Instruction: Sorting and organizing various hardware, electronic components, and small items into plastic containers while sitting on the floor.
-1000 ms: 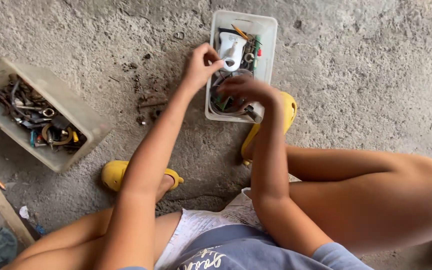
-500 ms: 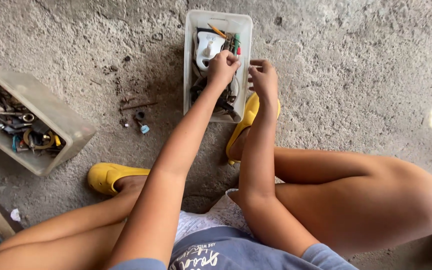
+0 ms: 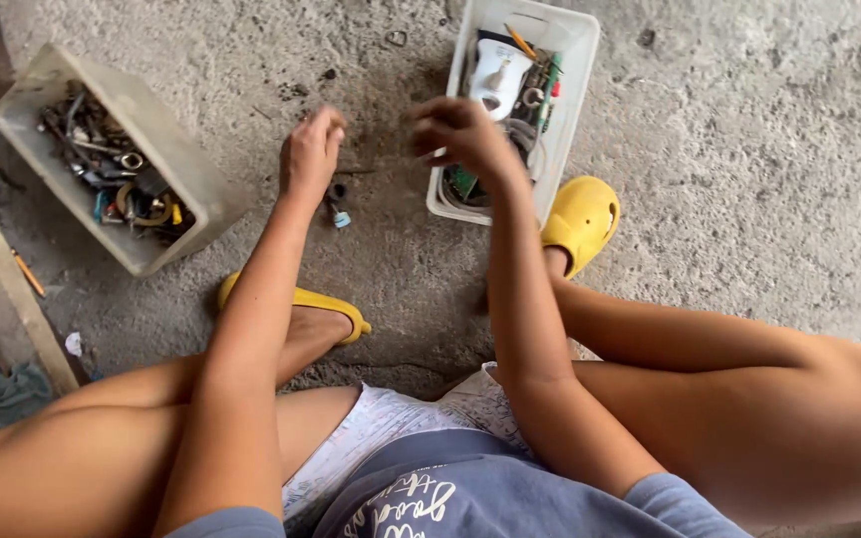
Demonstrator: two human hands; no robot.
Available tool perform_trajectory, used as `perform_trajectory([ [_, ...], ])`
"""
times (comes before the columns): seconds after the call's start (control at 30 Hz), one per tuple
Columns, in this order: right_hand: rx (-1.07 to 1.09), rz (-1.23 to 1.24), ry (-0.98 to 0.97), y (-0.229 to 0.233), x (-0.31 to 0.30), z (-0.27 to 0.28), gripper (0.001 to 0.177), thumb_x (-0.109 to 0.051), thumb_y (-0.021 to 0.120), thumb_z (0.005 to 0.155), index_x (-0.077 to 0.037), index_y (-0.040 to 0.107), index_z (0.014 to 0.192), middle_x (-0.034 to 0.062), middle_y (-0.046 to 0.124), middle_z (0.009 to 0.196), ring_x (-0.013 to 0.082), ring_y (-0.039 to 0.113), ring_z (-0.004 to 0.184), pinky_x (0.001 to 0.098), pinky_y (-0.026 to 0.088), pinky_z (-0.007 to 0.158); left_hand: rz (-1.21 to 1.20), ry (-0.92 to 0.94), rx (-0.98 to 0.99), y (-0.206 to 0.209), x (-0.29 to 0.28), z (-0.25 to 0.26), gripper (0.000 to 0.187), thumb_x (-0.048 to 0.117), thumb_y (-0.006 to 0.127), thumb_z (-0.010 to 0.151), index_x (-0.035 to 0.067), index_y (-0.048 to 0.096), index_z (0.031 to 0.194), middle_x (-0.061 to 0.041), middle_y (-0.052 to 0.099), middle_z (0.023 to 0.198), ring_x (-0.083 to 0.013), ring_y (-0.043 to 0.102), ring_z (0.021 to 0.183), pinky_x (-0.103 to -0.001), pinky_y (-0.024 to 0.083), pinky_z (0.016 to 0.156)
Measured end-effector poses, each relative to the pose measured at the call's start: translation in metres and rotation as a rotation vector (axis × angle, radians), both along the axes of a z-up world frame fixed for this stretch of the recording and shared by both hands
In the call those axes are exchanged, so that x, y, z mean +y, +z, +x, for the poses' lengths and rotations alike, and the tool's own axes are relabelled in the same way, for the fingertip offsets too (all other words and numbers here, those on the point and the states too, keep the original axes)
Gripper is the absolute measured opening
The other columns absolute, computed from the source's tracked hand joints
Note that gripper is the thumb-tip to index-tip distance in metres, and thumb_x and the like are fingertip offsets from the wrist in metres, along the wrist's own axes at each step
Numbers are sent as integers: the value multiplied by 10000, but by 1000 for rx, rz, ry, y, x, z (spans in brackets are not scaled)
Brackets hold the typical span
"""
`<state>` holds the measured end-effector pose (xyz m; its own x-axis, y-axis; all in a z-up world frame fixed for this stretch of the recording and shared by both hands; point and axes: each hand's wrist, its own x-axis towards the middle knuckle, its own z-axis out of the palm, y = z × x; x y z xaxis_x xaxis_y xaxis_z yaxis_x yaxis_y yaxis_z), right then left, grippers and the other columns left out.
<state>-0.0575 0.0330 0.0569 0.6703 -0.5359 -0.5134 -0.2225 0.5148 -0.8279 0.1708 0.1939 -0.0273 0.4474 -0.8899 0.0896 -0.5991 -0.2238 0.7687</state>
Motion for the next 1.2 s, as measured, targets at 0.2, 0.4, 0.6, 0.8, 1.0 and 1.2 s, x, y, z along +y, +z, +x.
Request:
perform_trajectory([
  [0.2, 315, -777, 444, -123, 135, 75, 201, -129, 733, 912, -212, 803, 1082, 40, 813, 1002, 197, 786, 852, 348, 646, 797, 416, -214, -420, -50, 68, 20, 163, 165, 743, 903, 125, 633, 1018, -101, 693, 1025, -327, 673, 1013, -479, 561, 804],
  [0.4, 360, -1138, 462, -84, 181, 84, 639, -127, 856, 572, -116, 610, 1161, 166, 544, 1306, 396, 602, 1110, 433, 594, 668, 443, -214, -588, -78, 67, 24, 165, 97, 648, 958, 85, 599, 1114, -102, 604, 1162, -303, 682, 1050, -475, 576, 783],
  [0.6, 340, -1119, 524, -115, 189, 87, 483, -139, 796, 741, -108, 604, 1183, 102, 613, 1156, 331, 637, 1080, 448, 595, 813, 333, -91, -331, -61, 75, 53, 152, 144, 689, 973, 84, 567, 1041, -104, 651, 1034, -280, 696, 923, -406, 600, 762],
  [0.8, 220, -772, 126, -139, 176, 96, 169, -120, 600, 899, -84, 590, 1063, 65, 657, 1049, 221, 702, 838, 390, 608, 693, 331, 260, 471, -68, 88, 62, 270, 113, 667, 906, 73, 523, 1130, -65, 687, 859, -167, 695, 660, -322, 577, 527],
  [1.0, 33, 148, -263, -153, 146, 108, 222, -270, 439, 1006, -76, 543, 977, 57, 596, 776, 153, 584, 576, 327, 478, 429, 869, 250, 175, -46, 100, 21, 339, 253, 635, 1000, 15, 501, 1202, -140, 650, 881, -233, 662, 679, -344, 538, 514],
  [1.2, 167, -908, 100, -138, 147, 140, 269, -213, 687, 949, -85, 530, 1127, 112, 646, 1123, 237, 674, 906, 405, 591, 707, 709, 273, -163, -118, 134, 5, 387, 309, 671, 1002, -10, 509, 1149, -187, 674, 813, -294, 675, 666, -419, 554, 543],
])
